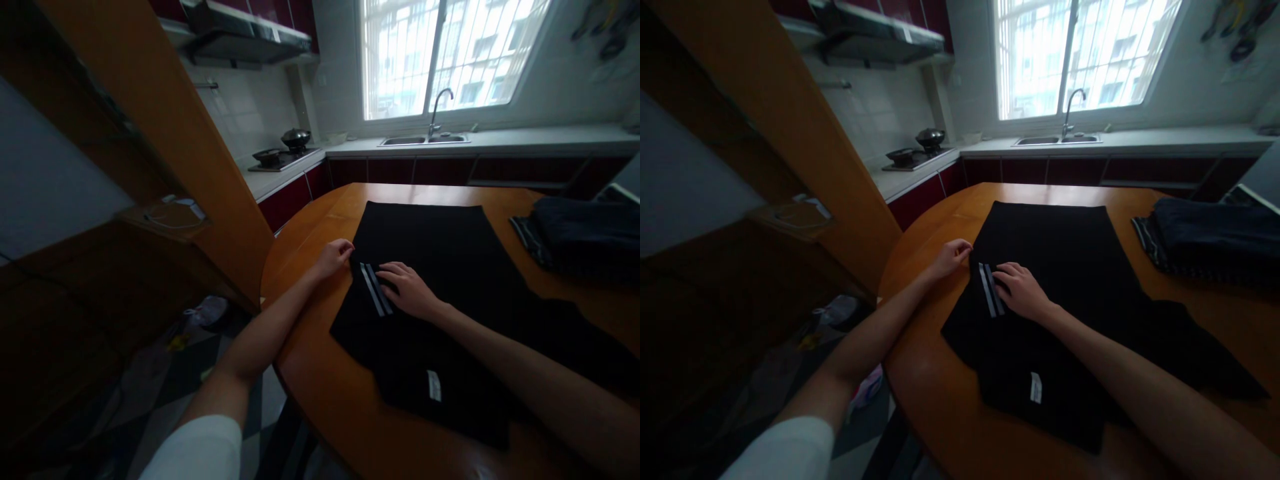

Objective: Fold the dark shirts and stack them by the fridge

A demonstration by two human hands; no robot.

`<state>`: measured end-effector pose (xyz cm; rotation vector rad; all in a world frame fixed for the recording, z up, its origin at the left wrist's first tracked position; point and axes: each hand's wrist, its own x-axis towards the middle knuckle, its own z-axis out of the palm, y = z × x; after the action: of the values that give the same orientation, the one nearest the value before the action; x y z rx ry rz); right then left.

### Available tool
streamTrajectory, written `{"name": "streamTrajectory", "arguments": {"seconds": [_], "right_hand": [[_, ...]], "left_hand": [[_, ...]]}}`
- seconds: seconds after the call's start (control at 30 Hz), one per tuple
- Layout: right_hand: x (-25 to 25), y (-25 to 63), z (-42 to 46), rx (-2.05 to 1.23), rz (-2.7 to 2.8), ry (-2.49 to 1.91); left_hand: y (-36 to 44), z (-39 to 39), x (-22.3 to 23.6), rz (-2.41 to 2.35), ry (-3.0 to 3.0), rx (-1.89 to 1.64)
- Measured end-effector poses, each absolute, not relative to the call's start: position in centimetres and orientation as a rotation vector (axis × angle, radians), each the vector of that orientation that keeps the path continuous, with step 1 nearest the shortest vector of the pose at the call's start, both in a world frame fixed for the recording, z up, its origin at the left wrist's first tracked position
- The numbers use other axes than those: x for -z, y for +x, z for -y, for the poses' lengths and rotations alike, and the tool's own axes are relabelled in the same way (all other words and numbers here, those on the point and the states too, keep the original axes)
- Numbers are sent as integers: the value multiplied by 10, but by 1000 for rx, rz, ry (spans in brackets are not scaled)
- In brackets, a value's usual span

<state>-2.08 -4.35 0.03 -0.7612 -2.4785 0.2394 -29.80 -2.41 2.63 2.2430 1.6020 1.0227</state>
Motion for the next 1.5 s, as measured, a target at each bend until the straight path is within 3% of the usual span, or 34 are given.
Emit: {"name": "streamTrajectory", "arguments": {"seconds": [0.17, 0.37, 0.73, 0.87, 0.93, 1.17, 1.5], "right_hand": [[7, -24, 43, -224, 2612, -931], [5, -24, 44, -229, 2592, -1049], [4, -23, 45, -234, 2518, -946], [0, -23, 46, -208, 2483, -943], [-1, -23, 48, -203, 2458, -938], [-5, -25, 51, -180, 2487, -957], [-10, -23, 58, -244, 2561, -914]], "left_hand": [[-272, 42, -32, -1496, 2517, -834], [-269, 35, -18, -1824, 2391, -519], [-282, 23, -11, -1913, 2200, -689], [-292, 23, -28, -1941, 2115, -970], [-299, 35, -41, -1901, 2061, -978], [-295, 146, -60, -1491, 2023, -371], [-262, 204, -49, -1739, 2353, -363]]}}
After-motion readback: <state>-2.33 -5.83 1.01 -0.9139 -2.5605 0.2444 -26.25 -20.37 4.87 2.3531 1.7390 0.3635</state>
